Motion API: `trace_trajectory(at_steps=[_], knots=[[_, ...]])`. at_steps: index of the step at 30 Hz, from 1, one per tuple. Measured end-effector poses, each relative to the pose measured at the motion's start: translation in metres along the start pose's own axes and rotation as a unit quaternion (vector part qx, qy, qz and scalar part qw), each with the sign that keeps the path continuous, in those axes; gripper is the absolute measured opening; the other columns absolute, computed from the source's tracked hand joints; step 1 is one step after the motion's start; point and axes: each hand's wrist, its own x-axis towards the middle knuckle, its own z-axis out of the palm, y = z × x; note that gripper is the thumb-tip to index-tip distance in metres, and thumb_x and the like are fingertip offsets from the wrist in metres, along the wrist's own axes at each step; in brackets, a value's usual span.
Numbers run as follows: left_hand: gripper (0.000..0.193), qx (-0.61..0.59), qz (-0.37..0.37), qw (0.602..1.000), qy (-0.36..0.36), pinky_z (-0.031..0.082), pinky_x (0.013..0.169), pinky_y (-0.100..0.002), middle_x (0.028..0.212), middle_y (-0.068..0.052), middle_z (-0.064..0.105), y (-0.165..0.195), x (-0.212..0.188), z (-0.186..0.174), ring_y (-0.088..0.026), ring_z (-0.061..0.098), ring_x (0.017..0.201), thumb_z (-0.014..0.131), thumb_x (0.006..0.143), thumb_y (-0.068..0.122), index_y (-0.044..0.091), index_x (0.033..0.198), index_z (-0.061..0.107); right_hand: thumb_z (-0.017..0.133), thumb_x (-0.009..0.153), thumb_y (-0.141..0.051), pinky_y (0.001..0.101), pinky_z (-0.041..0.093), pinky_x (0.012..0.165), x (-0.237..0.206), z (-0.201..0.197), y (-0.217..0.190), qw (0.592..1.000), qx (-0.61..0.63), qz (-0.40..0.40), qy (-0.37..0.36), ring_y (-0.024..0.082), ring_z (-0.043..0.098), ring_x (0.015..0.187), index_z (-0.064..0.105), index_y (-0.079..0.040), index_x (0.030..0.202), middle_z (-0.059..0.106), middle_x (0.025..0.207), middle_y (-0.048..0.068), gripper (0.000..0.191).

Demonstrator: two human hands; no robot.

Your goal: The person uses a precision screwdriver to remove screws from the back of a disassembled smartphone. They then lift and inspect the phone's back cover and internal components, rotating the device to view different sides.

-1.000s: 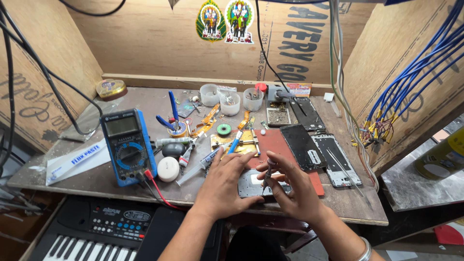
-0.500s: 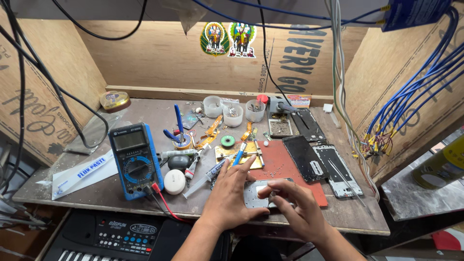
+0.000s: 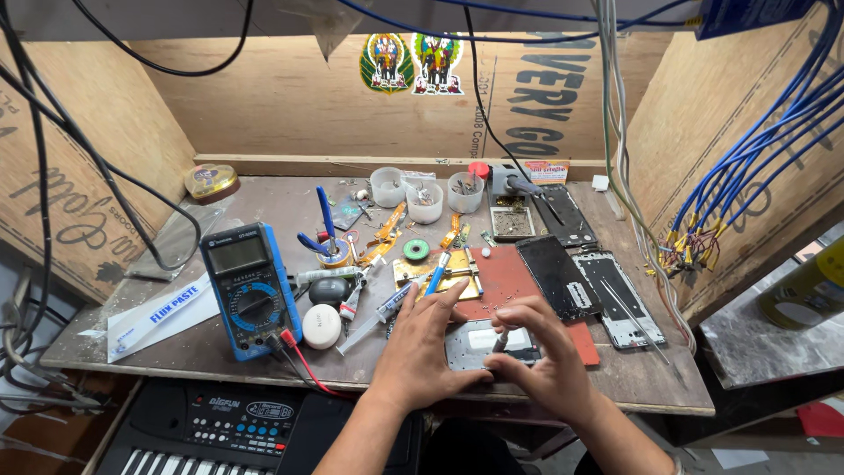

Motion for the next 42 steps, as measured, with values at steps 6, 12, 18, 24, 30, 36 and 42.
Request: trace_trajectory(at_steps=[6,12,18,24,30,36,42], knots=[[0.115,0.015,0.020,1.000,0.011,0.020,0.125,-0.056,0.111,-0.004,0.068,0.000,-0.002,-0.002,-0.026,0.062,0.117,0.095,0.059,0.043,0.017,0.154,0.037,0.065,0.093,-0.001,0.0337,0.060,0.091,0.000,-0.002,-0.011,0.993,0.089,0.050,-0.057,0.021,0.075,0.103,0.063,-0.001,0.125,0.074,0.108,0.011,0.033],[0.109,0.025,0.023,0.999,0.007,0.021,0.125,-0.056,0.112,-0.005,0.068,0.002,-0.001,-0.003,-0.027,0.061,0.120,0.094,0.060,0.044,0.014,0.151,0.041,0.080,0.087,-0.007,0.0326,0.058,0.086,0.008,0.008,-0.009,0.997,0.006,0.056,0.047,0.020,0.067,0.099,0.067,-0.003,0.121,0.066,0.106,0.012,0.036],[0.099,0.052,0.052,0.997,0.015,0.022,0.123,-0.056,0.120,-0.006,0.068,-0.001,-0.002,-0.001,-0.029,0.054,0.131,0.092,0.062,0.048,0.013,0.145,0.051,0.059,0.101,-0.002,0.0327,0.057,0.098,0.006,0.004,-0.011,0.992,0.116,0.052,-0.003,0.020,0.071,0.112,0.065,-0.003,0.130,0.073,0.116,0.012,0.030],[0.091,0.061,0.063,0.996,0.016,0.021,0.123,-0.056,0.130,-0.006,0.066,-0.004,-0.002,-0.002,-0.027,0.053,0.133,0.092,0.061,0.049,0.014,0.137,0.057,0.070,0.094,0.000,0.0321,0.058,0.094,0.007,0.007,-0.015,0.996,0.064,0.057,0.035,0.019,0.070,0.108,0.067,-0.003,0.129,0.069,0.111,0.011,0.035],[0.084,0.068,0.073,0.995,0.008,0.021,0.122,-0.058,0.129,-0.004,0.066,0.000,-0.002,-0.003,-0.028,0.052,0.133,0.092,0.060,0.050,0.018,0.132,0.063,0.070,0.091,-0.002,0.0319,0.056,0.096,0.007,0.003,-0.016,0.999,-0.009,0.032,0.042,0.019,0.068,0.108,0.064,-0.004,0.129,0.068,0.114,0.011,0.039],[0.069,0.062,0.087,0.994,0.024,0.023,0.123,-0.057,0.123,-0.005,0.066,0.000,-0.004,-0.005,-0.028,0.053,0.132,0.091,0.064,0.049,0.015,0.120,0.069,0.059,0.101,0.000,0.0347,0.058,0.098,-0.001,0.004,-0.013,0.991,0.090,0.087,0.044,0.020,0.073,0.113,0.061,-0.008,0.136,0.074,0.116,0.011,0.036],[0.052,0.048,0.087,0.995,0.031,0.026,0.121,-0.057,0.116,-0.004,0.068,-0.001,-0.005,-0.004,-0.027,0.055,0.129,0.089,0.069,0.042,0.014,0.109,0.073,0.079,0.083,0.004,0.0325,0.060,0.088,-0.004,0.005,-0.005,0.995,-0.010,0.086,0.040,0.018,0.070,0.101,0.043,-0.013,0.147,0.066,0.109,0.010,0.075]])
